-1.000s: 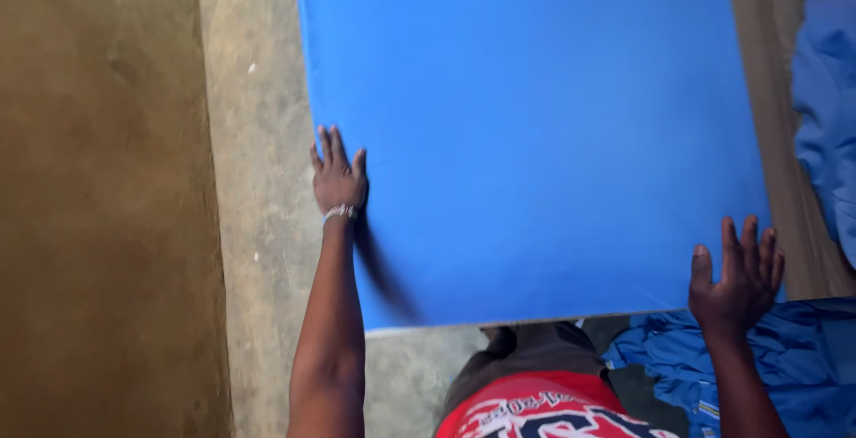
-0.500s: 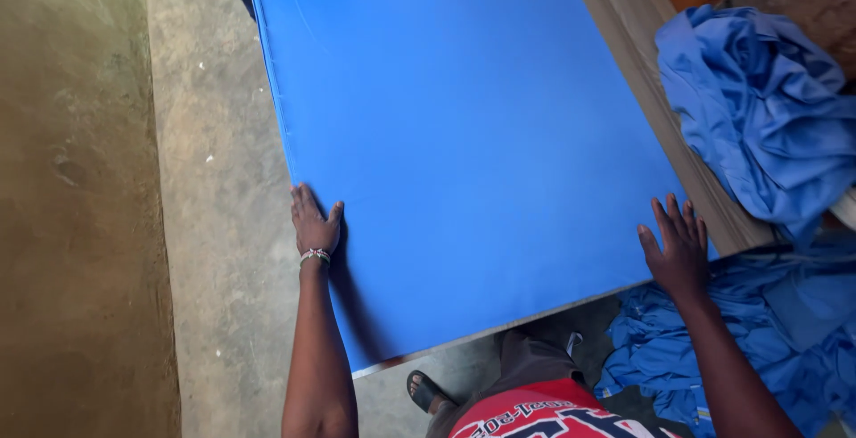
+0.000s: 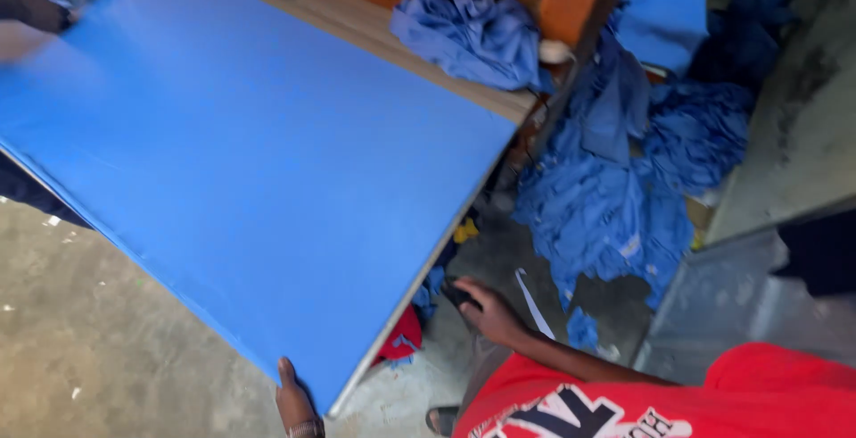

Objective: Lay out and smooth multiple layers of blue fabric on a long cutting table

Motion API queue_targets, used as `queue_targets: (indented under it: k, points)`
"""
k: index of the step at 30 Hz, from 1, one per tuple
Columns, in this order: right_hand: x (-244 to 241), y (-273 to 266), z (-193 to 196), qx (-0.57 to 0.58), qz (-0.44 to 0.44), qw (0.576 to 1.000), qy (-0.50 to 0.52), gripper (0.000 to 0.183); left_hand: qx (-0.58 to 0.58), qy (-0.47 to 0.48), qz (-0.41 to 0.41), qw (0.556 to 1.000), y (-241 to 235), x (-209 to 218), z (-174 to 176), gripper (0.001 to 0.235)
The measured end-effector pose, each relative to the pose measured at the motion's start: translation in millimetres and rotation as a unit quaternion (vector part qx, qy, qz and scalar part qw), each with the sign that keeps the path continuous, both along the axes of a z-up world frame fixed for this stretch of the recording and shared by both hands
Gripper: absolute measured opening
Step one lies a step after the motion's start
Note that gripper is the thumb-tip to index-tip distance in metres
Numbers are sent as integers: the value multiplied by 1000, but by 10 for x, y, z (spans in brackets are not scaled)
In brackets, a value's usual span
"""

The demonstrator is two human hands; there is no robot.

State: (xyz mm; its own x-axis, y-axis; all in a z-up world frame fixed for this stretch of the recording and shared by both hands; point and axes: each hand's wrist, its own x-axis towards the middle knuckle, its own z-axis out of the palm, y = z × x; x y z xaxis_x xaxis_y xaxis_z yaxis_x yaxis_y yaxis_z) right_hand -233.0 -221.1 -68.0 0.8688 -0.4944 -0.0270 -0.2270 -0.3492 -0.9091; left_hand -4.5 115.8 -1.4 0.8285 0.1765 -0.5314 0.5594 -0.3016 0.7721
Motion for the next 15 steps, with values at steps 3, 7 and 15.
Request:
queue_targets:
  k: [3, 7, 15]
  points:
    - [-347, 272, 531, -13, 249, 964, 92, 52, -7, 3, -9, 1000, -72, -137, 301, 75]
    - [-559, 195, 536, -14, 251, 962, 107, 46, -49, 17, 2, 999, -3, -170, 270, 78]
    - [-548, -531, 59, 113, 153, 976, 110, 48, -123, -10, 83, 989, -177, -762, 342, 69]
